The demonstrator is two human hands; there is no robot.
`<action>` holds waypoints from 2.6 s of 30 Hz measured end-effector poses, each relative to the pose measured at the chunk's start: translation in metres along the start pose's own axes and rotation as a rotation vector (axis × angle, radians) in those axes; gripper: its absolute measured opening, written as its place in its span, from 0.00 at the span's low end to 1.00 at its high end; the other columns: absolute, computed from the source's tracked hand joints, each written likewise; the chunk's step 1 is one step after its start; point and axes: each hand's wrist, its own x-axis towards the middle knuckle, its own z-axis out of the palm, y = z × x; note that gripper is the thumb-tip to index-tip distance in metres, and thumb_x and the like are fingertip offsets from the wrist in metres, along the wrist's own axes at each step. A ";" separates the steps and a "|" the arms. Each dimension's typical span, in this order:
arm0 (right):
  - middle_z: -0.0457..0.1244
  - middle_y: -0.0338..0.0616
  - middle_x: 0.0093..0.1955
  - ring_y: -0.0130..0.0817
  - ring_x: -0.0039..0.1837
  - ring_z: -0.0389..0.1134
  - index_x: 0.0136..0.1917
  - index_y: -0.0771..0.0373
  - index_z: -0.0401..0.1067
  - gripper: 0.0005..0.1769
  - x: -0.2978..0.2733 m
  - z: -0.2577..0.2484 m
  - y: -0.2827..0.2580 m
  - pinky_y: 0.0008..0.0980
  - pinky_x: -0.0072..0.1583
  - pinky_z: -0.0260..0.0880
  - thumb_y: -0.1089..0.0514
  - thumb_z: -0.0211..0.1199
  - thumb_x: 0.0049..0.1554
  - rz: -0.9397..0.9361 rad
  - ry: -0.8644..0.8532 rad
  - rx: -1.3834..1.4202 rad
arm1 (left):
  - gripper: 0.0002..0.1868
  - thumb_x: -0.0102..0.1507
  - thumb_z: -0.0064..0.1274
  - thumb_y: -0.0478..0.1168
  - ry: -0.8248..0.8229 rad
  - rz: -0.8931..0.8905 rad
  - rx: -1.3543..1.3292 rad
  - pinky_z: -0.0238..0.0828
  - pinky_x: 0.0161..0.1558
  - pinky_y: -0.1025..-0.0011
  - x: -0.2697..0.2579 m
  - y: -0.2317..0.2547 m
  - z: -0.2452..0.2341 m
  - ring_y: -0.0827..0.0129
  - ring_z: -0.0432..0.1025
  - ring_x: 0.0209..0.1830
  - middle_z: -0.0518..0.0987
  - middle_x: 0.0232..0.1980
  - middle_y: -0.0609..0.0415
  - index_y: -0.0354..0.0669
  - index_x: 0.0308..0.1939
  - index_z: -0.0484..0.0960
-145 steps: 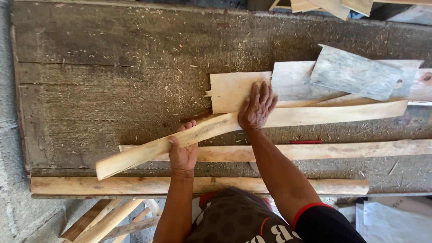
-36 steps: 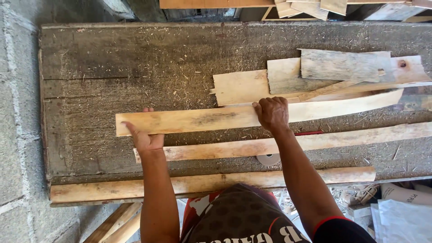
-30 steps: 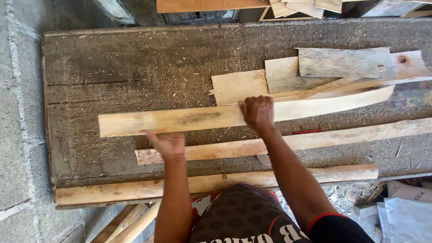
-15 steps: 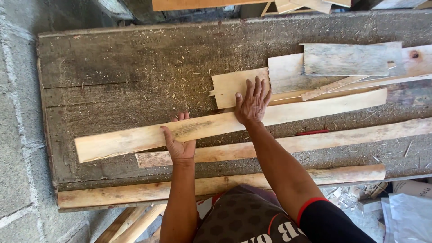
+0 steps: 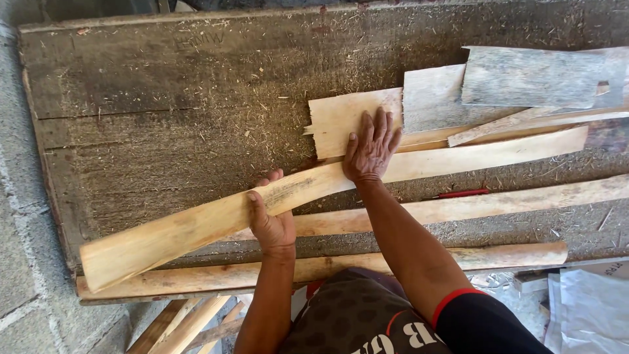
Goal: The recorder is using a utility knife to strip thin pieces of bark or wood from larger strips on a workshop bench.
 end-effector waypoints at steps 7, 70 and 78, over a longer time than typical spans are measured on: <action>0.45 0.58 0.85 0.55 0.86 0.39 0.80 0.59 0.58 0.33 0.001 -0.001 -0.001 0.63 0.81 0.26 0.43 0.41 0.67 0.009 -0.012 -0.012 | 0.24 0.67 0.58 0.55 0.015 0.054 0.088 0.59 0.76 0.46 -0.013 -0.004 0.015 0.48 0.72 0.66 0.81 0.58 0.38 0.36 0.53 0.79; 0.35 0.58 0.87 0.54 0.87 0.27 0.84 0.59 0.43 0.37 0.007 -0.034 0.065 0.64 0.80 0.18 0.38 0.41 0.71 0.259 -0.055 -0.044 | 0.42 0.54 0.65 0.59 0.119 -0.267 -0.193 0.60 0.73 0.48 0.032 -0.036 -0.026 0.50 0.67 0.70 0.75 0.66 0.42 0.39 0.65 0.70; 0.39 0.58 0.86 0.58 0.87 0.31 0.83 0.61 0.47 0.37 -0.001 -0.019 0.064 0.66 0.80 0.22 0.42 0.46 0.68 0.219 0.051 -0.014 | 0.28 0.61 0.70 0.52 -0.074 -0.144 -0.152 0.59 0.81 0.45 0.002 -0.038 -0.036 0.49 0.72 0.64 0.81 0.54 0.45 0.35 0.53 0.78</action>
